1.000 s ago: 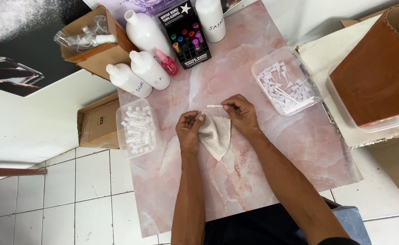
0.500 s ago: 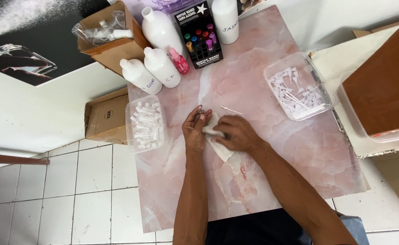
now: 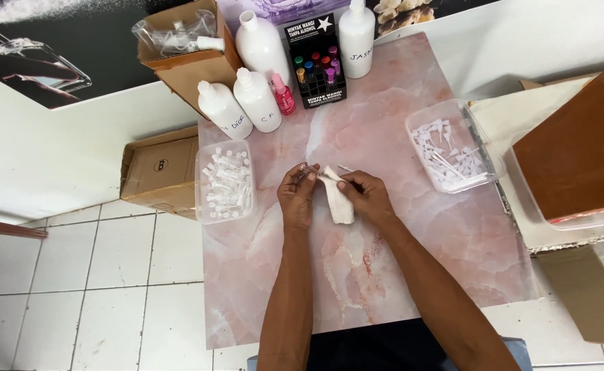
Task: Assembling perfume tester sticks by inserting them into small white fabric pouches on a table.
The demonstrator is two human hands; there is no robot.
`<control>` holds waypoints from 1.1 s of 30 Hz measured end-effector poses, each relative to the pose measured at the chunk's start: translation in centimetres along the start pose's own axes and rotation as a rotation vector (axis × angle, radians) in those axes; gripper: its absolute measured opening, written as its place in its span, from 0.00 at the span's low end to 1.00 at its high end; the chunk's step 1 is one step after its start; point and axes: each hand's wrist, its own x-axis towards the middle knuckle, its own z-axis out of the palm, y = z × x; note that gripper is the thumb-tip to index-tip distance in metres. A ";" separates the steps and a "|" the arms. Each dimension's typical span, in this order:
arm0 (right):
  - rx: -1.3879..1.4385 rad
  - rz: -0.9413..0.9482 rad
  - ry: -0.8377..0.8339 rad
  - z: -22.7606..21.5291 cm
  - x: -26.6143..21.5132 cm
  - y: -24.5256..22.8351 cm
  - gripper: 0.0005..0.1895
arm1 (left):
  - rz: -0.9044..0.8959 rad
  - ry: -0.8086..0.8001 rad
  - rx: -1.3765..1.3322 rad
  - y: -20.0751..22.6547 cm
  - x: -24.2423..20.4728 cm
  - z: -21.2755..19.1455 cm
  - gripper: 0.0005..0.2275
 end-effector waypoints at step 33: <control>-0.246 -0.341 0.318 4.9 -0.3 0.2 0.08 | 0.166 -0.244 0.572 -0.4 -1.7 0.9 0.15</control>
